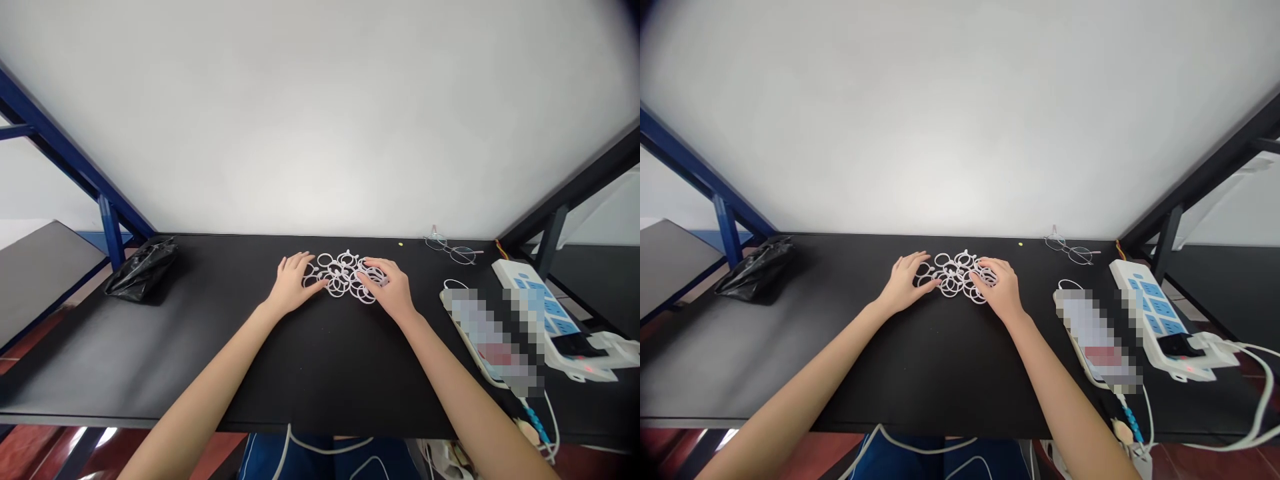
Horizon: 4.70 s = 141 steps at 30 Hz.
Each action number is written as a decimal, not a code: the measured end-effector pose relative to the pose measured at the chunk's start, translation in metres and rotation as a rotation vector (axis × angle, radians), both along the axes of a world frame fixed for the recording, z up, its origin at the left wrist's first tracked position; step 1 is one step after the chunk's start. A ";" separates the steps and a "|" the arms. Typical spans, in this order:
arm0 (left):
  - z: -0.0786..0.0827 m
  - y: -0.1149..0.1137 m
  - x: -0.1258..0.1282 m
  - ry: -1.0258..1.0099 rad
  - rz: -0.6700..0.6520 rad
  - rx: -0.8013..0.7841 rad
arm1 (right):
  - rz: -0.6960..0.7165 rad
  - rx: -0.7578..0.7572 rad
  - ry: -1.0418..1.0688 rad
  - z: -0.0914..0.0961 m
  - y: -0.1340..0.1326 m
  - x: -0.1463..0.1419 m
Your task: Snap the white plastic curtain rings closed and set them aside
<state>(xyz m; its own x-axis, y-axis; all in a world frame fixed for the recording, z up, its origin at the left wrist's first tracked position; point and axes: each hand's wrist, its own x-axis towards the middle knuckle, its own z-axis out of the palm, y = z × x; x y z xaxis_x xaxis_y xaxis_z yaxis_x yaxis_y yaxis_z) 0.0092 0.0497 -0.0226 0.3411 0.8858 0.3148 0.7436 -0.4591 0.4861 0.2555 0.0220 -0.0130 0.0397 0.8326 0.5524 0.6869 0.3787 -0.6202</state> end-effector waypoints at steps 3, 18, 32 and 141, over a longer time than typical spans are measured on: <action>0.003 -0.002 -0.016 -0.023 0.053 -0.037 | -0.045 0.038 0.046 0.003 -0.003 -0.003; 0.006 -0.006 -0.010 0.049 0.079 -0.018 | 0.436 -0.187 -0.344 0.040 0.002 -0.038; 0.024 0.008 -0.030 -0.795 0.251 -0.601 | 0.549 -0.582 -0.438 0.058 0.040 -0.074; 0.045 -0.023 -0.014 -1.161 -0.294 -0.750 | 0.799 -0.683 0.362 0.078 -0.008 -0.114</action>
